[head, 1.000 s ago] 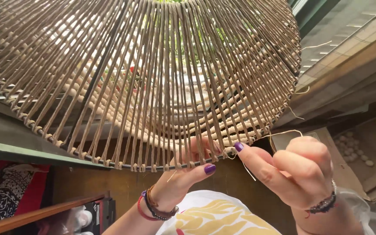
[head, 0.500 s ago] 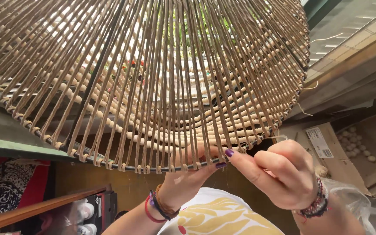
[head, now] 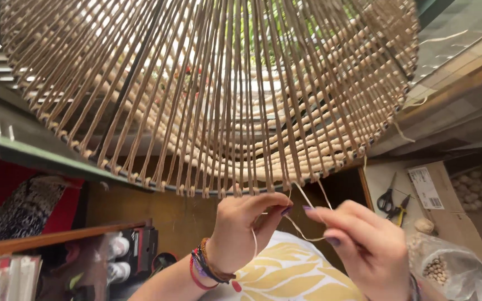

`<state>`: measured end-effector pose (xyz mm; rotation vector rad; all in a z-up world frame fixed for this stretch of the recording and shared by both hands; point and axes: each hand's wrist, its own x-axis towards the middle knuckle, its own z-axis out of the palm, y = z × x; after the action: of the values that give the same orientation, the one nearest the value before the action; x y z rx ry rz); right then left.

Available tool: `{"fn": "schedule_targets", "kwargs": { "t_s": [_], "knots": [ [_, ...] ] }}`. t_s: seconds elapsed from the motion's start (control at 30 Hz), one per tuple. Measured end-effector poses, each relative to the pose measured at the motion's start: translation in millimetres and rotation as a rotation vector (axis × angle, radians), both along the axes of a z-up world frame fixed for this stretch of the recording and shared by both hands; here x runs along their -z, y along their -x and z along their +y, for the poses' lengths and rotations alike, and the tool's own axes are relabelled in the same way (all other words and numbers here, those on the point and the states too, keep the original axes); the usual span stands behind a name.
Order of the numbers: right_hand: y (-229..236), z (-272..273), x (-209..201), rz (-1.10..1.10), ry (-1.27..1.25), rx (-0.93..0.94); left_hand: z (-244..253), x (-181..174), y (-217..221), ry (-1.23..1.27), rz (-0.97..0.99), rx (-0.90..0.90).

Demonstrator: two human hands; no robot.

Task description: Tying string onto a woven wooden structure to assemble or decorate it.

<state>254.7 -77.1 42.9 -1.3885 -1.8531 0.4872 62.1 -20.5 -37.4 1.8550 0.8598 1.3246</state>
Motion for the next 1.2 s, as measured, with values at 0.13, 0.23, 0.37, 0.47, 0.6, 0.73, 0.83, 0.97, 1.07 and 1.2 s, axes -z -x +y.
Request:
{"fn": "schedule_targets", "kwargs": {
  "t_s": [0.13,0.23,0.37,0.47,0.6,0.73,0.83,0.97,1.07,1.2],
  "knots": [
    [-8.6,12.3,25.5,0.269,0.133,-0.189,-10.7,-31.2,4.8,-0.239,0.216,-0.121],
    [-6.6,16.2,42.7,0.351,0.157,-0.228,-19.4,-53.5,9.8,-0.486,0.391,-0.125],
    [-2.7,18.3,50.1,0.14,-0.115,-0.185,-16.1,-75.9,12.1,-0.646,0.569,-0.104],
    [-1.9,20.9,52.0,0.038,-0.275,-0.113,-9.0,-91.8,4.8,-0.604,0.609,-0.073],
    [-1.1,32.5,63.5,0.025,-0.505,0.027,-1.3,-98.1,-8.7,-0.521,0.609,-0.131],
    [0.2,45.7,86.5,0.089,-0.648,0.144,5.0,-90.1,-18.1,-0.456,0.554,-0.173],
    [5.3,52.4,85.6,0.12,-0.785,0.162,9.6,-87.9,-19.8,-0.377,0.499,-0.186],
    [0.1,53.8,83.6,0.053,-0.867,0.043,13.3,-88.2,-19.9,-0.321,0.477,-0.211],
    [-6.6,47.6,85.4,-0.04,-0.769,0.002,15.7,-88.7,-15.5,-0.318,0.449,-0.164],
    [2.8,36.5,53.6,0.131,-0.281,-0.11,10.7,-108.2,4.4,-0.387,0.343,-0.089]
  ]
}}
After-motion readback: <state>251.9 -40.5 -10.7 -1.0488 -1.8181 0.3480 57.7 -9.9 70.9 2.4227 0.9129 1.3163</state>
